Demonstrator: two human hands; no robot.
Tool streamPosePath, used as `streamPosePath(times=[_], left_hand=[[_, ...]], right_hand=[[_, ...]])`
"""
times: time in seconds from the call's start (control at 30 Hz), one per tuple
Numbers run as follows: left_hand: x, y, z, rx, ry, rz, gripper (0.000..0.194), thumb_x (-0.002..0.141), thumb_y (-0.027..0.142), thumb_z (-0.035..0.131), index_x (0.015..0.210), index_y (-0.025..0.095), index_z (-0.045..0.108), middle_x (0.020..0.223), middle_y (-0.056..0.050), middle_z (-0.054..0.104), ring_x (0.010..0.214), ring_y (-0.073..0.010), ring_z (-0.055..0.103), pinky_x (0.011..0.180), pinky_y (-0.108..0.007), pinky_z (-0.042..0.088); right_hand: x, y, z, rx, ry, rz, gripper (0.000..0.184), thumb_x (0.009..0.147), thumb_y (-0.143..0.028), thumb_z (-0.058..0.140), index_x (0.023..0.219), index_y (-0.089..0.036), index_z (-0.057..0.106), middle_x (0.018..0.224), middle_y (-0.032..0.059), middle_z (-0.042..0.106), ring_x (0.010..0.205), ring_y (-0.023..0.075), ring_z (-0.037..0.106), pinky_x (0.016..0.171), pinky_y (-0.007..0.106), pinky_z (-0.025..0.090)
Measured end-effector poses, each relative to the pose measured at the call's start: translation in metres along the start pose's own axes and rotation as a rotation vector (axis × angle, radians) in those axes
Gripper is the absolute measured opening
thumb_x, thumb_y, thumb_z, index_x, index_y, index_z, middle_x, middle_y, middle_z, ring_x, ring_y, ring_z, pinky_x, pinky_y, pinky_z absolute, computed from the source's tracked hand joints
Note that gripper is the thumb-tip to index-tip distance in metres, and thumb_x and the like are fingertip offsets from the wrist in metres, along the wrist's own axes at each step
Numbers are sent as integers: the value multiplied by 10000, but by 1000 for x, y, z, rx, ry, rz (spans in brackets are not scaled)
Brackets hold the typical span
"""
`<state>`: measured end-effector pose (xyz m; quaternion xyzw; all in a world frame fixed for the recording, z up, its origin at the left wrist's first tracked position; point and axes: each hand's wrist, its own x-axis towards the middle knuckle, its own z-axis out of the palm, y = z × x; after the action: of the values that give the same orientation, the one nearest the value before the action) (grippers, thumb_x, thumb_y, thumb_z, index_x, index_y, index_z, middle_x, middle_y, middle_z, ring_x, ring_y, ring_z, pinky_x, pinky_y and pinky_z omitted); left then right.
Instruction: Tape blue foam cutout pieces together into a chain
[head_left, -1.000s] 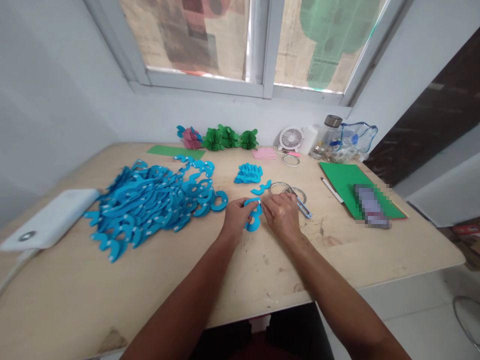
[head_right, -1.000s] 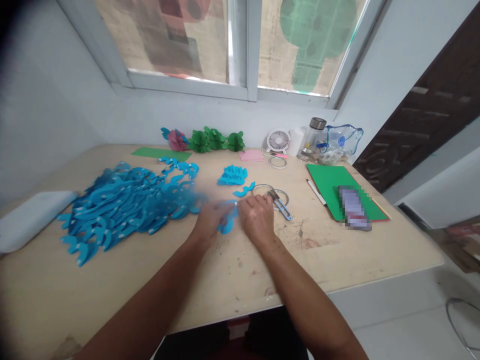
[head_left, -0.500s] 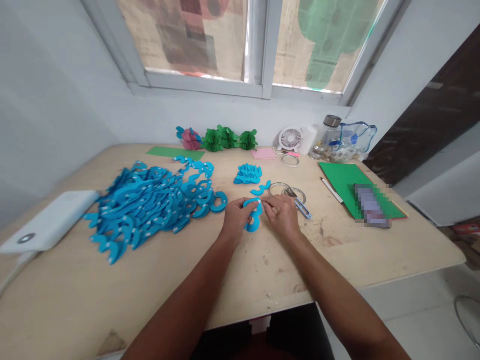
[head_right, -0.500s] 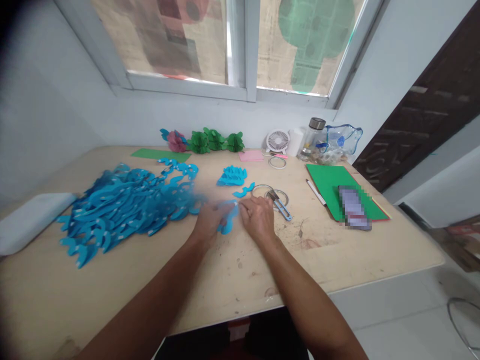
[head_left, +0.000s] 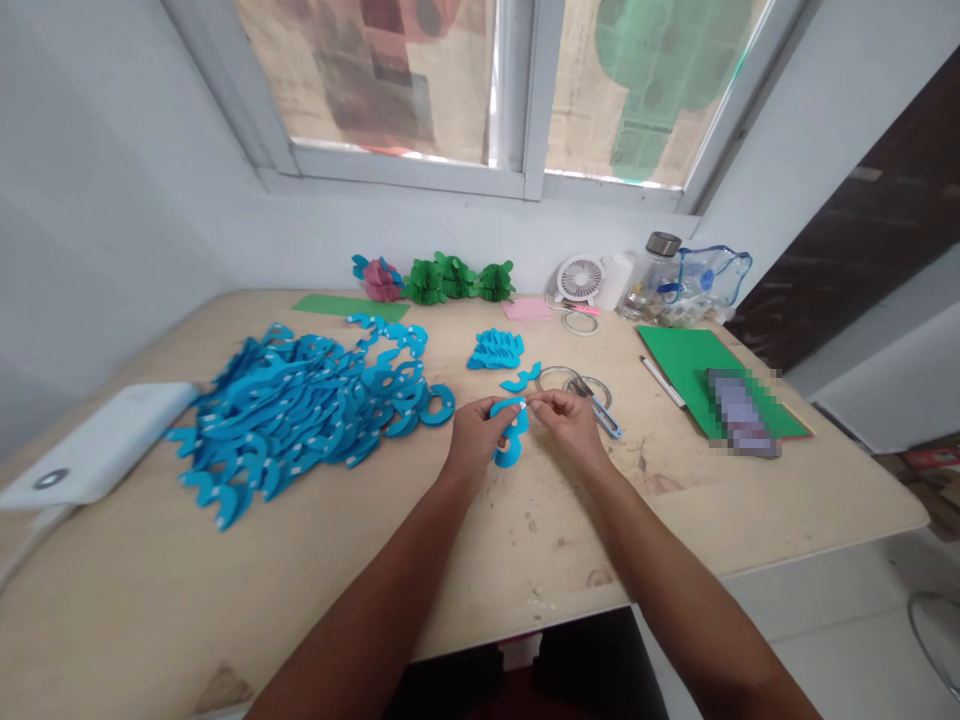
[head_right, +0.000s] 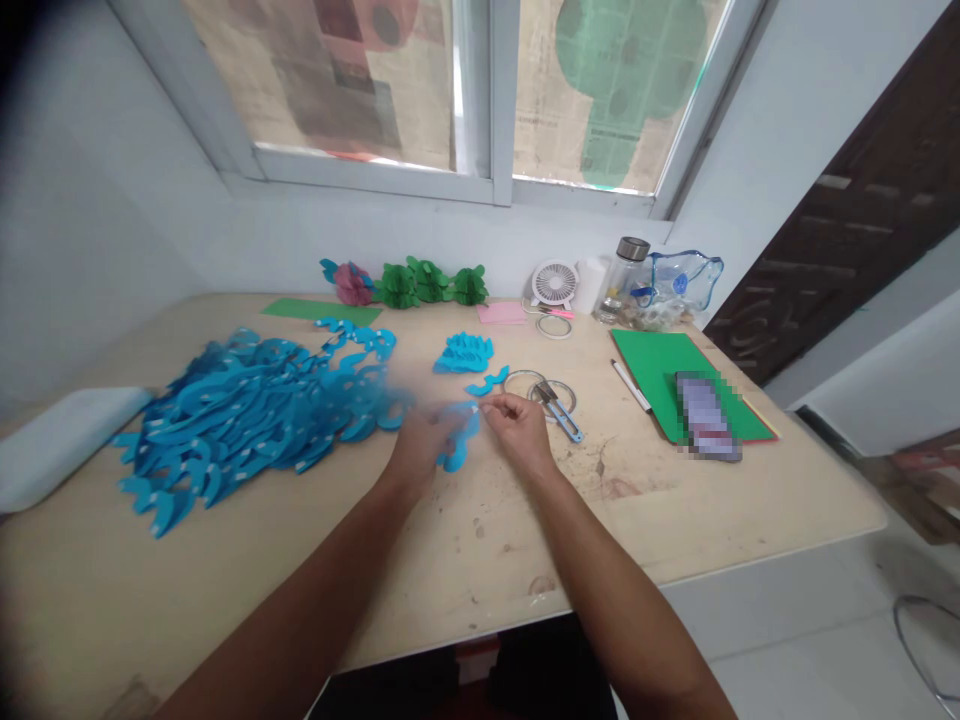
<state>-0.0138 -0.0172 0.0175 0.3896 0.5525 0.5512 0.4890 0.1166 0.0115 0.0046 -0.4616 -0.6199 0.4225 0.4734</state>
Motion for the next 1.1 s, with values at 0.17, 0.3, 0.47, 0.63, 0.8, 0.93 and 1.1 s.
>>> streamPosePath(times=[0.17, 0.3, 0.47, 0.63, 0.8, 0.93, 1.1], left_hand=[[0, -1, 1, 9, -16, -7, 205, 562, 330, 667, 563, 138, 595, 424, 38, 461, 348, -60, 361, 309, -172, 253], [-1, -1, 1, 51, -24, 12, 218, 582, 333, 663, 518, 143, 577, 382, 44, 429, 347, -67, 357, 317, -179, 247], [-1, -1, 1, 115, -7, 61, 239, 608, 330, 653, 480, 147, 567, 378, 40, 439, 358, -71, 370, 335, -187, 248], [-1, -1, 1, 144, -16, 77, 210, 621, 331, 649, 526, 150, 603, 387, 40, 452, 368, -77, 378, 352, -192, 260], [0, -2, 0, 139, -25, 90, 230, 603, 324, 662, 480, 151, 572, 397, 34, 462, 383, -80, 388, 369, -193, 274], [0, -4, 0, 141, -33, 88, 218, 602, 326, 657, 498, 149, 584, 400, 35, 463, 386, -82, 394, 376, -194, 289], [1, -5, 0, 171, -39, 100, 232, 604, 335, 646, 494, 147, 568, 403, 38, 465, 385, -78, 395, 376, -190, 291]], right_hand=[[0, 1, 0, -10, -1, -2, 176, 697, -288, 573, 729, -161, 691, 633, 8, 641, 570, 132, 529, 529, 229, 404], [0, 2, -1, -67, 4, -15, 197, 705, -286, 558, 763, -161, 700, 615, 1, 627, 561, 128, 521, 519, 225, 395], [0, 4, -1, -78, 15, -23, 191, 703, -283, 554, 748, -163, 696, 579, -10, 594, 554, 126, 515, 514, 223, 384], [0, 3, -1, -73, 10, -26, 186, 709, -265, 544, 744, -157, 692, 587, -8, 592, 548, 121, 505, 528, 228, 386], [0, 3, -1, -75, 14, -15, 179, 706, -272, 548, 726, -160, 687, 592, -8, 598, 544, 120, 505, 528, 229, 390], [0, 4, -1, -75, 19, -10, 180, 704, -272, 552, 729, -158, 689, 607, -3, 612, 560, 124, 514, 538, 230, 397], [-1, 1, 0, -85, 19, -25, 198, 709, -275, 547, 752, -147, 692, 614, 1, 617, 571, 124, 518, 541, 223, 397]])
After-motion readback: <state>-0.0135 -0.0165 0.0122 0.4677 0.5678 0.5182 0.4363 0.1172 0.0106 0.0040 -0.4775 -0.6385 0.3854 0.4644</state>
